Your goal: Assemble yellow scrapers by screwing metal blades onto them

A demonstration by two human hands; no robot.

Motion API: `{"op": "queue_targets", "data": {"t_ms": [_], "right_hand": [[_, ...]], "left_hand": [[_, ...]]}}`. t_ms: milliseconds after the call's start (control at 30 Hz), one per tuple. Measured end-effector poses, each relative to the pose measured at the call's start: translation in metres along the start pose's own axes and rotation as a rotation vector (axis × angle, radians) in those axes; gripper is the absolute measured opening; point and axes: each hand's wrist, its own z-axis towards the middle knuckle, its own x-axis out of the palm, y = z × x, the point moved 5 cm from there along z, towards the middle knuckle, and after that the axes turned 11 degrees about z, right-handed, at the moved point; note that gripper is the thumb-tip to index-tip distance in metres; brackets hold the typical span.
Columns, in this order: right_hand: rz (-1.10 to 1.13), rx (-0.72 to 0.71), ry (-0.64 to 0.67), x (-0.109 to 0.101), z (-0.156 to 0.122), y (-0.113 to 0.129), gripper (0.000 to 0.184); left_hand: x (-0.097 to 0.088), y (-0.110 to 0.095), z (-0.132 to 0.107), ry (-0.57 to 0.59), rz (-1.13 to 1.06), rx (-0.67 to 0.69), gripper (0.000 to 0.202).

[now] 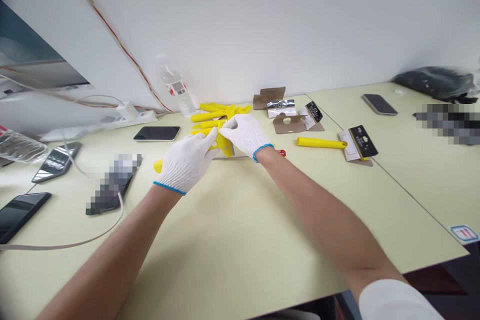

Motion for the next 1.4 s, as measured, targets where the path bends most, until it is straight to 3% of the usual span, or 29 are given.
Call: {"op": "queue_targets", "data": {"t_ms": [200,333,400,800,1133,1400], "right_hand": [[0.483,0.246,0.018,0.005,0.003,-0.021,0.016],[0.796,0.329,0.133,0.012,0.007,-0.029,0.027],[0.794,0.315,0.211,0.013,0.008,-0.030,0.024],[0.850,0.354,0.322,0.007,0.007,-0.034,0.026],[0.734,0.345,0.245,0.003,0.006,-0.027,0.019],[0.450,0.181,0.184,-0.004,0.008,-0.021,0.014]], "left_hand": [[-0.002,0.001,-0.001,-0.024,0.032,0.013,0.053],[-0.004,0.001,0.000,-0.027,0.026,0.025,0.055],[-0.006,0.000,0.000,-0.025,0.014,0.028,0.057],[-0.010,0.000,-0.001,-0.058,-0.009,0.077,0.055],[-0.009,0.003,0.001,-0.029,-0.094,0.036,0.055],[-0.007,0.006,0.000,-0.032,-0.114,0.062,0.052]]}}
